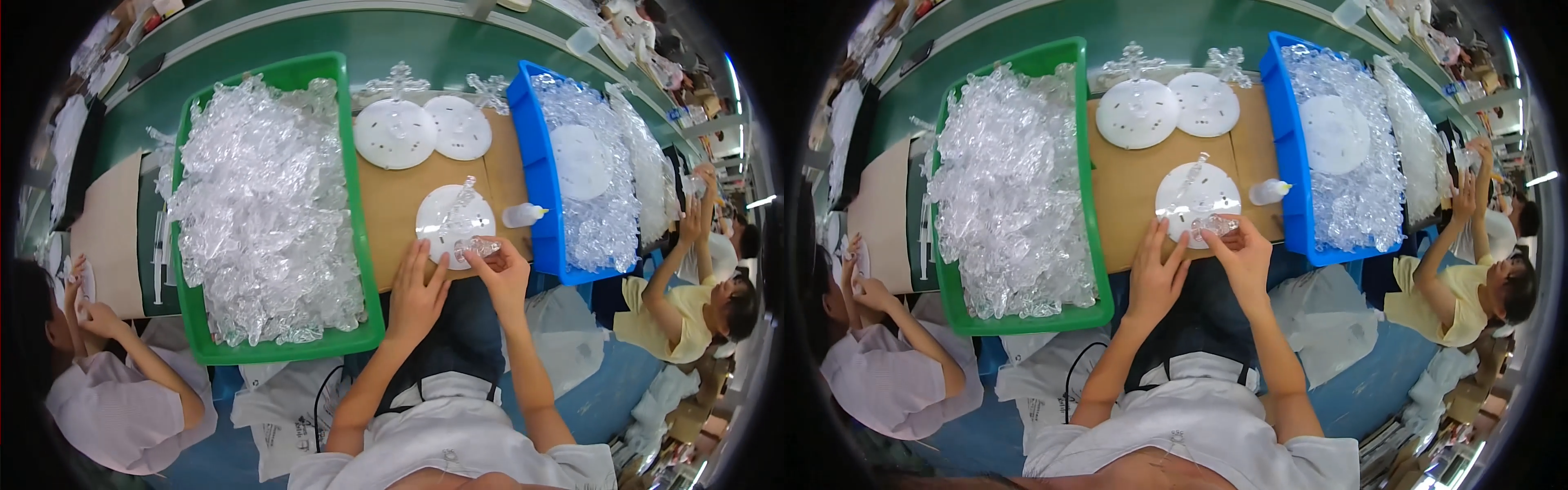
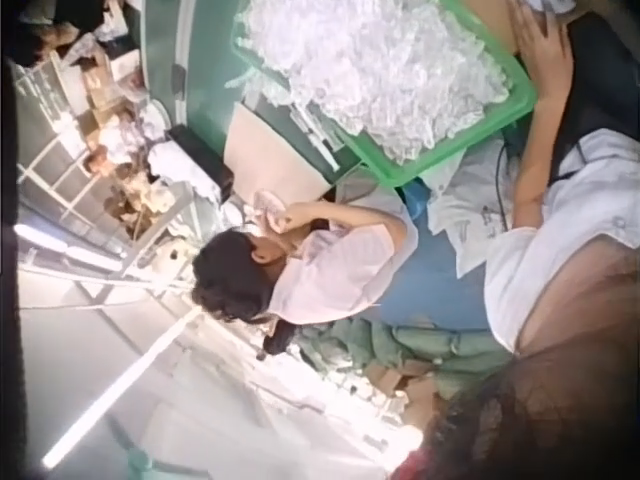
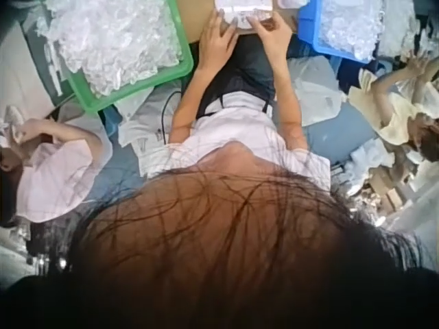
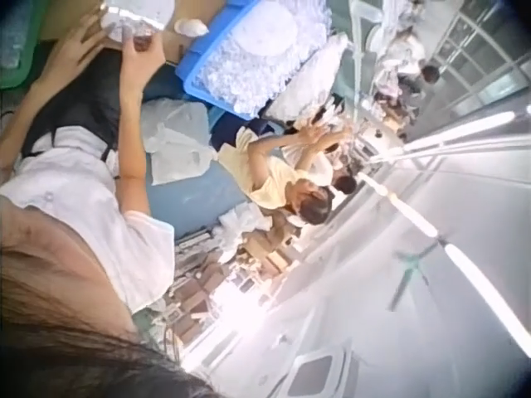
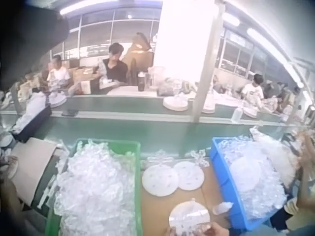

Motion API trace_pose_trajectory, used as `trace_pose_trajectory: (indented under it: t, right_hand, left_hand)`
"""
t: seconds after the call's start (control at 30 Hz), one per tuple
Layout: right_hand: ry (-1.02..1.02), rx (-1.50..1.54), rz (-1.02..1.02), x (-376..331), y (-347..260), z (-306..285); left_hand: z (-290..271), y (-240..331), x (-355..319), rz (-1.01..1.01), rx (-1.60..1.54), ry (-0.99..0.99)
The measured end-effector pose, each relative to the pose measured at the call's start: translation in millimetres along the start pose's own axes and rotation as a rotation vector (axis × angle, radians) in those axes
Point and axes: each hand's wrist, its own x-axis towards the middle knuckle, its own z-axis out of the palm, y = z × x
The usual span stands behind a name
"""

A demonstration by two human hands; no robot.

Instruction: Apply glue to circular bases and attach decorative acrylic crystal pieces to assemble light fixtures on a factory line.

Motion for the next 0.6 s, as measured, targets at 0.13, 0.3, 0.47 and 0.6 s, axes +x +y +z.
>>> trace_pose_trajectory:
  t: [0.13,0.3,0.47,0.6]
  right_hand:
    - [-0.026,-0.419,-0.147,7.8,-5.5,23.0]
    - [0.001,-0.584,-0.219,3.0,-12.6,33.6]
    - [0.026,-0.649,-0.321,3.7,-9.5,40.6]
    - [0.002,-0.729,-0.325,5.0,-15.0,43.7]
  left_hand:
    - [-1.0,-4.6,-2.6,-0.012,-0.013,0.008]
    - [1.7,-4.2,-4.8,-0.017,-0.052,0.003]
    - [4.8,-6.3,-8.4,-0.006,-0.052,0.016]
    - [3.3,-6.7,-6.3,-0.006,-0.063,0.026]
